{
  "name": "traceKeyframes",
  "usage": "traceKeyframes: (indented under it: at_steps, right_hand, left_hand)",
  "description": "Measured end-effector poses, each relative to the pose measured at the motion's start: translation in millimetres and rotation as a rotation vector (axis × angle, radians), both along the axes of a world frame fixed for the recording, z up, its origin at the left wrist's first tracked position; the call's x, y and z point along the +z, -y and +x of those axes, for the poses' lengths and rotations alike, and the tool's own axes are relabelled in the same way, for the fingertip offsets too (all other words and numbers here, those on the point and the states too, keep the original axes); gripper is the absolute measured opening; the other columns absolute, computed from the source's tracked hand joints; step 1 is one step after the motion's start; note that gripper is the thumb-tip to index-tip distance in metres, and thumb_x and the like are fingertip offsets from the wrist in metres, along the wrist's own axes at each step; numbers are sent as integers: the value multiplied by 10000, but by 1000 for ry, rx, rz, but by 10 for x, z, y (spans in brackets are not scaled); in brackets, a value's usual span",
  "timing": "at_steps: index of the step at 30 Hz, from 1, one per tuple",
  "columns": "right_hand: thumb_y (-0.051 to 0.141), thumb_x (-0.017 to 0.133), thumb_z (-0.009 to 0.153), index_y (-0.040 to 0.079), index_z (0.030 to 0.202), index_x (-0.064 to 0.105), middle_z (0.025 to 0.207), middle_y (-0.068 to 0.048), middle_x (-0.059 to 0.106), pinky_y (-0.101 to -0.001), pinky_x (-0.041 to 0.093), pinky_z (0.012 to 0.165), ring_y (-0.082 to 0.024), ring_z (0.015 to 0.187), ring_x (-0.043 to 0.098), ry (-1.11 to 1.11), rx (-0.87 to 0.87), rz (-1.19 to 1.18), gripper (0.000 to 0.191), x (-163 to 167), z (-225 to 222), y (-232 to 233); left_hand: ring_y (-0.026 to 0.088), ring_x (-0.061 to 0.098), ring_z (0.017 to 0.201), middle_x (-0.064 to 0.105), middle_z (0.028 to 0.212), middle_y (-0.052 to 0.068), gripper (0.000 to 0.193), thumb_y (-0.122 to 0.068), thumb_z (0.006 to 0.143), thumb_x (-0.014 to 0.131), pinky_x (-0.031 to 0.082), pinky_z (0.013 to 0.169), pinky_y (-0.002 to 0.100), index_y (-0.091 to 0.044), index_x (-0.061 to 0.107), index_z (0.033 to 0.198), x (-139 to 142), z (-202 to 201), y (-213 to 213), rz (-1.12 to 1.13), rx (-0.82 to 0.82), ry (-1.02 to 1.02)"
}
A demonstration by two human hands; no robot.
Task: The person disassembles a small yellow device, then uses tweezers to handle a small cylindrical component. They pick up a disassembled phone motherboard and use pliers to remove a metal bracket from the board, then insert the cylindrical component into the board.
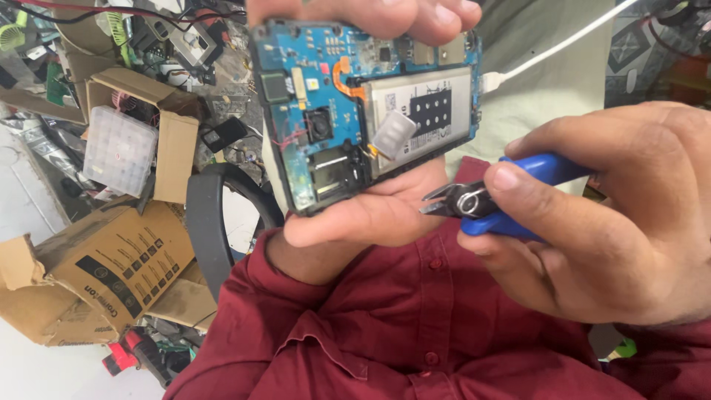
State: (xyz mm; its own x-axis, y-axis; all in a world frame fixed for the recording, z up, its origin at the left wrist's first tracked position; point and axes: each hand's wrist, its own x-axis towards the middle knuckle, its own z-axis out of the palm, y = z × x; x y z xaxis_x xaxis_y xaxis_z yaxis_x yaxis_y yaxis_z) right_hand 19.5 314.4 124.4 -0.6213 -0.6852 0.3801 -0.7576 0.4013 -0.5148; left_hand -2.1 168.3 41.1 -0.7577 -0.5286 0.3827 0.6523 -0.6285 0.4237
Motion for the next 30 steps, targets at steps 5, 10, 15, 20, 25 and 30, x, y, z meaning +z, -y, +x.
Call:
traceKeyframes:
  at_steps: [5, 10, 15, 20, 25, 30]
  right_hand:
    - [315, 797, 883, 54, 1229, 595, 1014, -179, 671, -456, 480, 697, -317, 827, 614, -10, -44, 35, 479, -15, 16, -35]
    - [324, 792, 882, 60, 1219, 595, 1029, -185, 674, -469, 484, 708, -336, 848, 611, 7, -77, 44, 472, -57, 17, 82]
    - [361, 793, 888, 65, 1220, 596, 1028, -192, 670, -477, 483, 703, -345, 854, 616, -17, -77, 50, 487, -74, 20, 75]
    - [375, 806, 876, 75, 1214, 607, 1035, -187, 670, -467, 481, 692, -338, 847, 626, -11, -48, 45, 494, -76, -35, 87]
    - [372, 827, 866, 79, 1222, 608, 1037, -178, 671, -447, 481, 681, -335, 848, 634, -7, -5, 46, 511, -57, -73, 91]
    - [385, 839, 858, 113, 1199, 598, 1052, -178, 677, -460, 471, 689, -340, 845, 624, -46, -43, 44, 498, -80, -24, 71]
  left_hand:
    - [249, 662, 988, 632, 1178, 150, 1111, -838, 747, 560, 562, 923, 426, -7, 336, 1449, 14, 60, -60, 16, -19, 60]
    - [236, 652, 992, 618, 1190, 143, 1167, -899, 739, 485, 553, 923, 418, -30, 282, 1492, -61, 120, -76, 17, 2, 79]
    - [215, 643, 972, 625, 1206, 130, 1250, -899, 677, 451, 548, 908, 403, -66, 283, 1595, -78, 135, -64, -21, -36, 103]
    - [208, 678, 990, 629, 1143, 107, 1175, -876, 613, 519, 560, 912, 365, 5, 413, 1382, -14, 109, -16, -42, -97, 140]
    - [322, 653, 866, 600, 1037, 214, 1095, -815, 640, 704, 558, 829, 442, 106, 456, 1177, 31, 153, 108, -287, -158, 448]
    - [195, 679, 947, 647, 1087, 111, 1124, -850, 588, 596, 583, 919, 338, 24, 527, 1290, -38, 169, 47, -144, -150, 212]
